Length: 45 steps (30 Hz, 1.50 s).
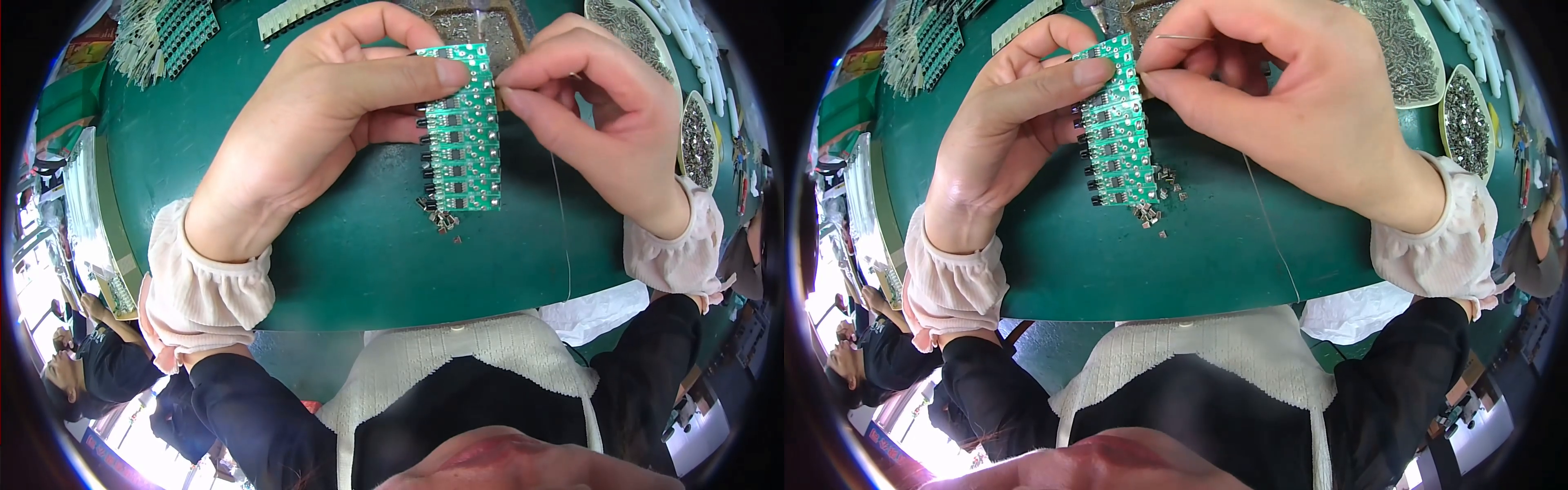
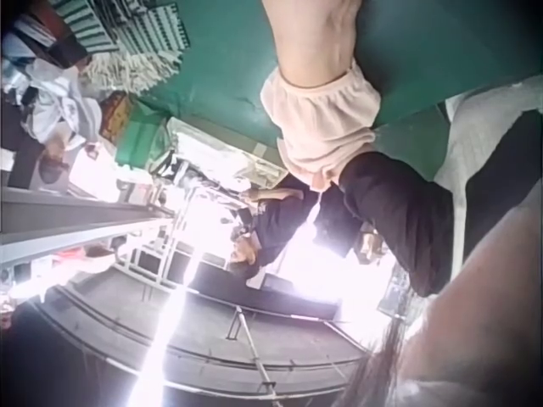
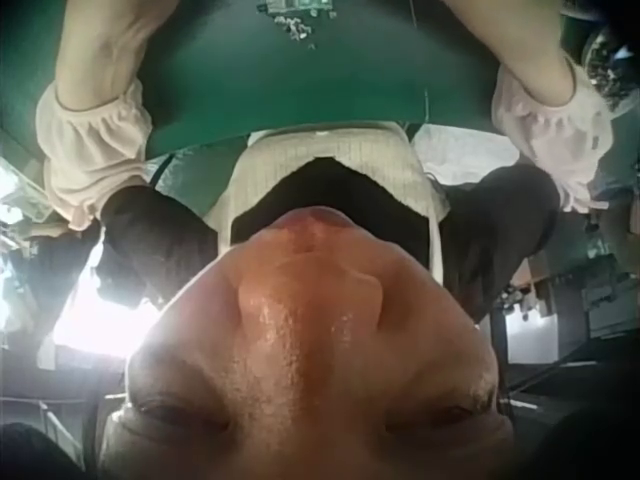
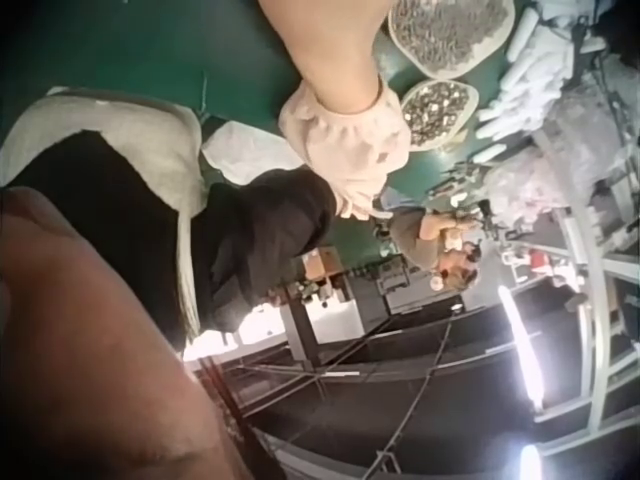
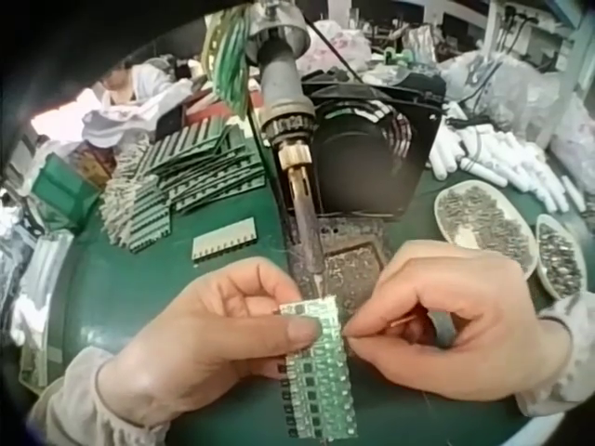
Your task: Assembling small electronic components onto PCB strips using hands.
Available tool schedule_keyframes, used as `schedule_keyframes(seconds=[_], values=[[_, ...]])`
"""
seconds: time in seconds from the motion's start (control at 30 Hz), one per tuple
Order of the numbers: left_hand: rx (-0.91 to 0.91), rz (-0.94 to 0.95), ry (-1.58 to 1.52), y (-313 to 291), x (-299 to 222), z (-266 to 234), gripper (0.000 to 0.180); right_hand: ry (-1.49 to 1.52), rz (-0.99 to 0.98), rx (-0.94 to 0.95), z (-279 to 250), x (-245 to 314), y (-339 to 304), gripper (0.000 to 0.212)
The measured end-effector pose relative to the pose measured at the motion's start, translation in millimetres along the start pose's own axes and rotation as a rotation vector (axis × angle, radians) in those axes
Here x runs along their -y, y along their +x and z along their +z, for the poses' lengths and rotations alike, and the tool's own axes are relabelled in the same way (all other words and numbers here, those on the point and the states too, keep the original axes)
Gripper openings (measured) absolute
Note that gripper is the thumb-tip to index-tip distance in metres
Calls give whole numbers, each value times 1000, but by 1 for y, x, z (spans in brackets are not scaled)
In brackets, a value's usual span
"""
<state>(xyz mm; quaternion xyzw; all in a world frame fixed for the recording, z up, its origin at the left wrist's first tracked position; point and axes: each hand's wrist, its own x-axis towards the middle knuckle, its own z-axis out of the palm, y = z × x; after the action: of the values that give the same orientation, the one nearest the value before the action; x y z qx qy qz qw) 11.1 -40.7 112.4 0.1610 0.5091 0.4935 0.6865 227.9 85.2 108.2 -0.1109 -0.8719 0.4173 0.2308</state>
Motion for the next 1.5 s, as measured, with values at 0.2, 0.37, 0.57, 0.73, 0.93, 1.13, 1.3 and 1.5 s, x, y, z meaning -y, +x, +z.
schedule_keyframes(seconds=[0.2,0.37,0.57,0.73,0.93,1.13,1.3,1.5], values=[[76,215,213,4,3,-6,10,-327,-260,-49,0,10,2,25],[51,218,233,-1,4,-4,14,-175,96,-28,-4,20,5,31],[68,277,320,-1,8,3,18,-335,-47,-4,-5,12,4,33],[71,285,370,0,7,1,19,-346,-130,-24,-4,8,6,34],[57,273,339,-4,4,9,19,-98,-7,38,-6,4,7,30],[20,326,204,-2,1,8,21,489,754,233,-29,27,32,19],[-29,312,102,18,1,2,28,237,452,128,-15,22,18,13],[990,1075,78,76,5,-25,28,100,195,10,-6,16,13,13]])
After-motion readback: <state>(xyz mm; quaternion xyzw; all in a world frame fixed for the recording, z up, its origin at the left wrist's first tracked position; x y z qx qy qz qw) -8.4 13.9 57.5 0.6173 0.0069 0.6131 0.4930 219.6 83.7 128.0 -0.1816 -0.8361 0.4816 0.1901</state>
